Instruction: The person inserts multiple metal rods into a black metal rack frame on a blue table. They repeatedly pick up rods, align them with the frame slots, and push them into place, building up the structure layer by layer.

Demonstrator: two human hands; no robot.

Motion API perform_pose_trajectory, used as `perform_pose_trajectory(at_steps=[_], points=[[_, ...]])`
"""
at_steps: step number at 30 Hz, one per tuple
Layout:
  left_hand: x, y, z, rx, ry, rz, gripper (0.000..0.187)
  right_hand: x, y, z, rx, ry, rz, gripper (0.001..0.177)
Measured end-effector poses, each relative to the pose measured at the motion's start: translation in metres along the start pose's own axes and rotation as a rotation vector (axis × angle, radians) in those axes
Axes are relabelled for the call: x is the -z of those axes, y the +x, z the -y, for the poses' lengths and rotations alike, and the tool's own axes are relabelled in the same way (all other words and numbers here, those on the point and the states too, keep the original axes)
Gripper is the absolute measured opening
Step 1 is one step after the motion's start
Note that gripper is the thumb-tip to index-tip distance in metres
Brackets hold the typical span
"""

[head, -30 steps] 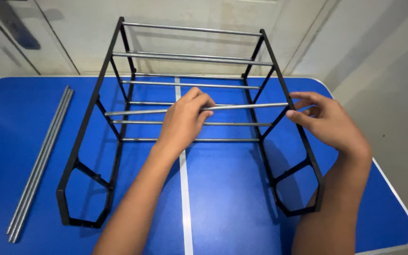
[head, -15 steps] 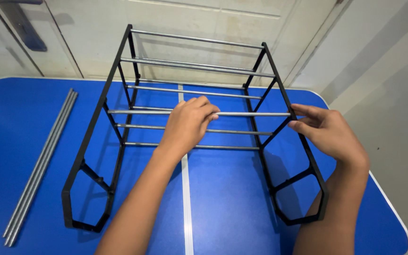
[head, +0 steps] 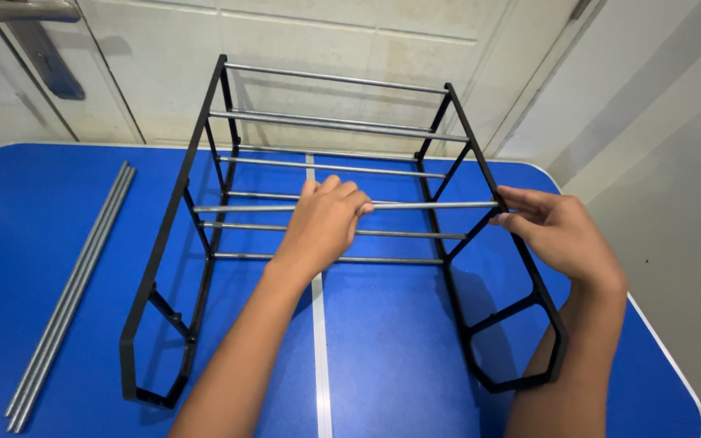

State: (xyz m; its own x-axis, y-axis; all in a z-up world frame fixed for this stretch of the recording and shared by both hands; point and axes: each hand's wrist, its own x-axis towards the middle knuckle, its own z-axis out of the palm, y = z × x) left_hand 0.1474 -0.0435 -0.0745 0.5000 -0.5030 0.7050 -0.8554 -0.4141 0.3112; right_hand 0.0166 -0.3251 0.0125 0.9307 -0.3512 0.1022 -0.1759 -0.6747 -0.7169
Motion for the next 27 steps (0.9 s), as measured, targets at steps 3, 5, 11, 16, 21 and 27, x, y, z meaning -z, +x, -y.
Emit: perform_pose_trajectory(at_steps=[3, 5, 11, 16, 21, 27], points=[[-0.004, -0.001, 0.004, -0.001, 0.006, 0.028, 0.008, 0.0, 0.002, -0.003, 0.01, 0.05, 0.008, 0.048], [-0.005, -0.002, 0.008, 0.013, 0.01, 0.052, 0.009, 0.001, 0.002, -0.004, 0.017, 0.059, 0.004, 0.049], [0.012, 0.0, 0.009, 0.005, -0.062, -0.026, 0.007, 0.001, 0.004, -0.008, -0.034, 0.033, -0.015, 0.051], [0.032, 0.014, -0.021, 0.001, -0.193, -0.159, 0.011, 0.002, 0.003, -0.009, 0.069, 0.009, 0.014, 0.053], [0.057, 0.018, -0.047, 0.092, -0.52, -0.284, 0.014, 0.015, -0.016, 0.013, 0.06, -0.091, -0.066, 0.049], [0.082, 0.017, -0.055, 0.181, -0.628, -0.609, 0.019, 0.033, -0.072, 0.06, 0.138, -0.141, -0.254, 0.046]])
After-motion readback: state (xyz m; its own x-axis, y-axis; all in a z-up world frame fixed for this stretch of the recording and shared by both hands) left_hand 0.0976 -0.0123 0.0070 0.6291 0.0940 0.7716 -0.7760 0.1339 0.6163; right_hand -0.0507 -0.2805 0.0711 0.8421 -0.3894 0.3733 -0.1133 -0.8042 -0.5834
